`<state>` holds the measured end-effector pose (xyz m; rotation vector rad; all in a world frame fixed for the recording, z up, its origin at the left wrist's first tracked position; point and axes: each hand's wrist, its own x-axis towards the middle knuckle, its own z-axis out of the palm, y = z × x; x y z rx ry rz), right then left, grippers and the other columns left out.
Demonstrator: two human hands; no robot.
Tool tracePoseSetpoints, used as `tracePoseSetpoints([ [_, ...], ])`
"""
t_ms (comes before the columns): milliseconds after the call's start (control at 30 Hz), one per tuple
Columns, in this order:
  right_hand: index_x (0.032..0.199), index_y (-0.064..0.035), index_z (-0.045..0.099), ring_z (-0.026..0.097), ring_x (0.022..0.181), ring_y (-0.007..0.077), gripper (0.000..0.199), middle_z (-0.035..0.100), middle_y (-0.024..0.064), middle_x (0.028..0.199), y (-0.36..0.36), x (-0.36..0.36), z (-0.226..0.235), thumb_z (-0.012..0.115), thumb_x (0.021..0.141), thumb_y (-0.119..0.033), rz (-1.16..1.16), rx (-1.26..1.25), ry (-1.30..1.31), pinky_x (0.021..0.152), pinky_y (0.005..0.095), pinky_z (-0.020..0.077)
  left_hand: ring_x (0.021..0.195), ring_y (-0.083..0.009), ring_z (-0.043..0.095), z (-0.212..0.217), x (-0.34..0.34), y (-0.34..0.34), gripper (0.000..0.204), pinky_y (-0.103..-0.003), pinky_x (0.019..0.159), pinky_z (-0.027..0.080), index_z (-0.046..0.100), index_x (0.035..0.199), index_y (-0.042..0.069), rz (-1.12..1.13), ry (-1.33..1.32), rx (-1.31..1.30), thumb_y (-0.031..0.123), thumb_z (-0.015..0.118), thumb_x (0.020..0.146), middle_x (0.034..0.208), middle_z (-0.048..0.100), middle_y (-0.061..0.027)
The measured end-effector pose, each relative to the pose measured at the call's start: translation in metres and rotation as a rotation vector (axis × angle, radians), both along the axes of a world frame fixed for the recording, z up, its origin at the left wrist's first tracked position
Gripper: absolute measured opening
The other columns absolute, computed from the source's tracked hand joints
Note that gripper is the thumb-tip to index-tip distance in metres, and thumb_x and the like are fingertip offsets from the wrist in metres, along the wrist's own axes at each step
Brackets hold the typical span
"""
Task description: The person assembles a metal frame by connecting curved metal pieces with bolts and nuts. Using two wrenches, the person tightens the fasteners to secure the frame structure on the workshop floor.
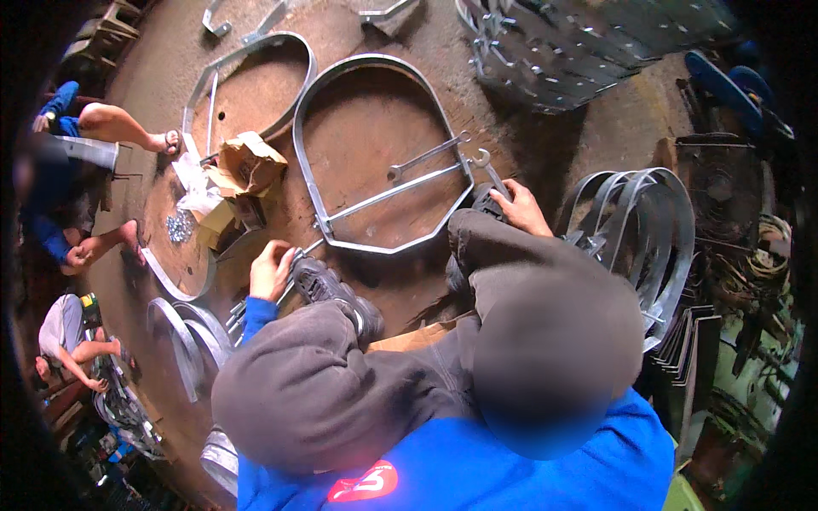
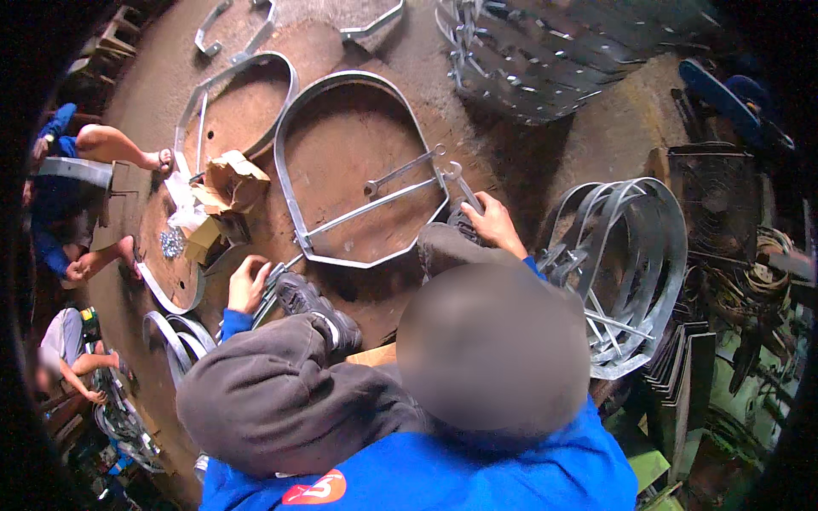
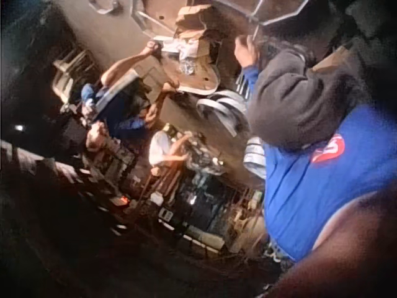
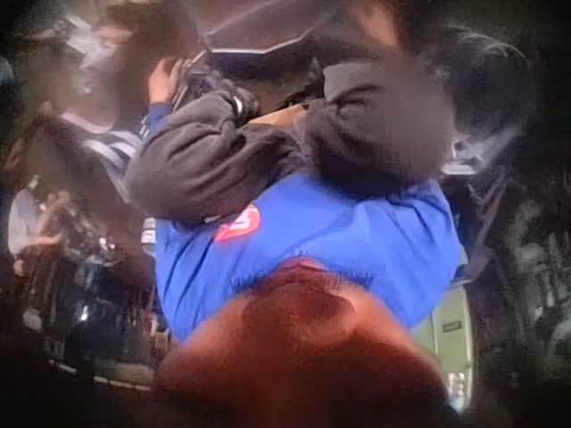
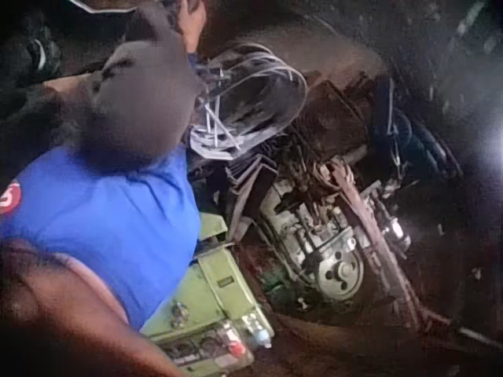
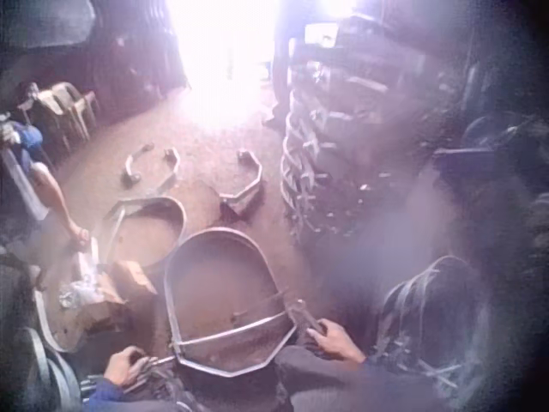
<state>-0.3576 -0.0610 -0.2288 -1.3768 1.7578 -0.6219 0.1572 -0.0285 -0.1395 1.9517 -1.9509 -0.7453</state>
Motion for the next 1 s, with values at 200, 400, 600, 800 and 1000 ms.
tracePoseSetpoints([
  [200, 0.115, -0.0017, 0.061, 0.061, 0.082, 0.0154, 0.039, 0.066, 0.0098, 0.084, 0.033, -0.059, 0.033, 0.066, 0.088, -0.03, -0.183, 0.091, -0.126, 0.073, 0.0322, 0.0488, 0.072, -0.011, 0.063, 0.025, 0.027, 0.064, 0.022, -0.027, 0.066, 0.05, 0.064, 0.096, 0.003, 0.383, 0.151, 0.031, 0.023, 0.068, 0.087, 0.076, 0.067, -0.0042],
  [400, 0.117, -0.0017, 0.06, 0.06, 0.081, 0.0133, 0.037, 0.066, 0.0078, 0.084, 0.054, -0.076, 0.023, 0.065, 0.089, -0.026, -0.156, 0.046, -0.532, 0.071, 0.0301, 0.0485, 0.073, -0.0117, 0.063, 0.025, 0.037, 0.091, 0.022, -0.028, 0.067, 0.05, 0.065, 0.095, 0.003, 0.446, 0.258, -0.12, 0.023, 0.067, 0.087, 0.077, 0.067, -0.0043],
  [600, 0.119, -0.0014, 0.059, 0.059, 0.08, 0.0103, 0.034, 0.065, 0.0052, 0.087, 0.032, -0.077, 0.046, 0.062, 0.091, -0.02, -0.151, 0.101, -0.368, 0.069, 0.0266, 0.0476, 0.074, -0.012, 0.063, 0.013, -0.034, 0.024, 0.021, -0.029, 0.068, 0.05, 0.065, 0.095, 0.003, 0.328, 0.384, 0.016, 0.023, 0.067, 0.087, 0.077, 0.068, -0.0041],
  [800, 0.119, -0.0063, 0.057, 0.049, 0.055, 0.0076, 0.031, 0.064, 0.0013, 0.083, -0.012, -0.034, 0.05, 0.057, 0.093, -0.023, -0.218, 0.242, -0.44, 0.052, 0.0241, 0.0444, 0.067, -0.0177, 0.066, -0.023, -0.115, -0.103, 0.02, -0.032, 0.063, 0.052, 0.064, 0.092, 0.001, -0.093, 0.343, 0.035, 0.021, 0.065, 0.088, 0.077, 0.068, -0.0109],
  [1000, 0.125, -0.0019, 0.051, 0.057, 0.06, 0.0094, 0.035, 0.065, 0.0059, 0.086, -0.041, -0.012, 0.033, 0.055, 0.093, -0.017, -0.348, 0.308, -0.571, 0.055, 0.0245, 0.0481, 0.079, -0.0319, 0.064, -0.12, -0.221, -0.178, 0.024, -0.041, 0.073, 0.052, 0.062, 0.097, 0.008, -0.427, 0.243, -0.109, 0.023, 0.07, 0.081, 0.087, 0.061, -0.0124],
])
